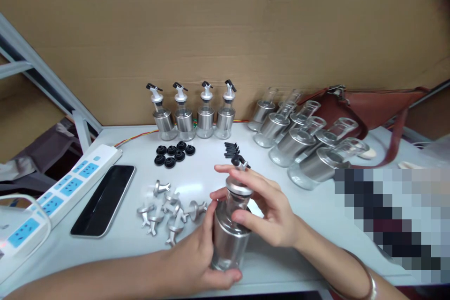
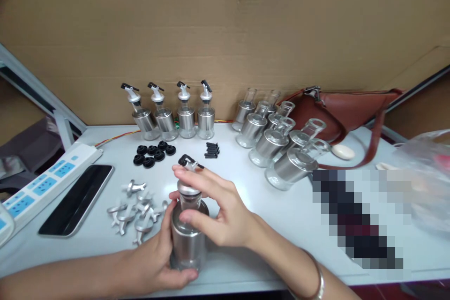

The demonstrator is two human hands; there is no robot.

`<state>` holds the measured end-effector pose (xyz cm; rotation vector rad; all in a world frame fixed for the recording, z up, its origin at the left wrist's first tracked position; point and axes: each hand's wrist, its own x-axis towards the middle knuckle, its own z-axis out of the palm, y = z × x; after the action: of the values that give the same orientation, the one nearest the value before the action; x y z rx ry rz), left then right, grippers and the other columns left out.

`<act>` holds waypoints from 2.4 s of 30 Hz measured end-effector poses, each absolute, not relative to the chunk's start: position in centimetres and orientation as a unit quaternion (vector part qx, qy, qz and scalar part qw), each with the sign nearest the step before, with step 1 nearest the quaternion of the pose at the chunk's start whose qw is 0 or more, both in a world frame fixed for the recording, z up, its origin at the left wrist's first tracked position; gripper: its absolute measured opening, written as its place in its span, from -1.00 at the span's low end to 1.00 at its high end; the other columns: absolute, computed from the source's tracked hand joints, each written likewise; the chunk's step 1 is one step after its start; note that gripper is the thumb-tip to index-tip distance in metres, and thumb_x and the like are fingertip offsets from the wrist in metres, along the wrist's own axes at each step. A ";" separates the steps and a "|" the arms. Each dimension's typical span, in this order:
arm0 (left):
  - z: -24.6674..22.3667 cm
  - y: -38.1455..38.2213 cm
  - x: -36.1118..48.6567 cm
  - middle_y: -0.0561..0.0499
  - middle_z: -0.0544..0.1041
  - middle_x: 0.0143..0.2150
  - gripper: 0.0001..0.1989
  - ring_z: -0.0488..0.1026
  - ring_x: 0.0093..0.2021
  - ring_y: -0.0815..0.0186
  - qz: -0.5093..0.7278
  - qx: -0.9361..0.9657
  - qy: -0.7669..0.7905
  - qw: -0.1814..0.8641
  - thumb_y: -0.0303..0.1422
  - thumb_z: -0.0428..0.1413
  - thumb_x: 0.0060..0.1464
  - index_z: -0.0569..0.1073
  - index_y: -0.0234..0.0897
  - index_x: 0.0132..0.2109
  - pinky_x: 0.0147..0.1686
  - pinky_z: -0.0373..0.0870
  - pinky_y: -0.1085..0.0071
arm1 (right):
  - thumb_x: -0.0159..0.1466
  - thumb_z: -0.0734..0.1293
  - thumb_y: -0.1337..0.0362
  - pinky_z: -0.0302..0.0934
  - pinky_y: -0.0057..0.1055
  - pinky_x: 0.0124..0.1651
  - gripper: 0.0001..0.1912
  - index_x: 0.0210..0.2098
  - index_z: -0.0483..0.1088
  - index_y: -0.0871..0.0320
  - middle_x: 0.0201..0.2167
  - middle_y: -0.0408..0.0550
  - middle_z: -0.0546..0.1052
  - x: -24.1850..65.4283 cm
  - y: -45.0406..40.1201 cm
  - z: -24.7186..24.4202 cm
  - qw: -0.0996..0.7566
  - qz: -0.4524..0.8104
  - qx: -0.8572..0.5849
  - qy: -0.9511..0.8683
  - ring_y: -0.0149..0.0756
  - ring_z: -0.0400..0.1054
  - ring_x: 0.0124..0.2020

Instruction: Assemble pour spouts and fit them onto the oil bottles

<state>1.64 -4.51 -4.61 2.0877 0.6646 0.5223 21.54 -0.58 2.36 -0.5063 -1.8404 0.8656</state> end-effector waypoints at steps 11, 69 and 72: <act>-4.0 -4.3 1.8 -0.44 -0.43 0.43 0.31 -0.35 0.40 -0.21 0.181 0.811 0.288 0.476 -0.30 0.23 0.10 -0.93 -0.10 0.16 0.26 -0.05 -0.26 | 0.29 0.34 0.38 0.47 -0.13 -0.06 -0.59 0.04 0.31 -0.21 0.17 -0.07 0.37 20.4 -0.6 2.1 0.553 0.495 -0.181 -0.645 -0.18 0.47 0.02; -3.1 -4.2 2.2 -0.47 0.10 0.26 -0.21 0.33 0.16 -0.08 0.207 0.939 0.130 0.242 -0.49 0.06 0.09 -0.28 -0.21 0.28 0.01 0.44 0.06 | 0.10 0.32 0.40 0.28 -0.33 -0.26 -0.78 -0.27 0.24 0.13 -0.31 -0.09 0.37 26.7 19.3 2.1 0.569 -0.068 -0.508 -0.643 -0.33 0.28 -0.37; -3.3 -4.2 2.1 -0.43 0.09 0.26 -0.22 0.32 0.16 -0.05 0.204 0.940 0.124 0.245 -0.46 0.06 0.10 -0.28 -0.20 0.28 0.03 0.43 0.08 | 0.13 0.26 0.42 0.31 -0.28 -0.20 -0.77 -0.20 0.25 0.13 -0.27 -0.04 0.40 26.8 18.9 1.9 0.560 -0.070 -0.506 -0.652 -0.27 0.32 -0.30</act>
<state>2.14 -4.15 -3.28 2.5649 0.3377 0.5573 26.78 18.87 1.92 -1.1914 -1.5372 -0.1650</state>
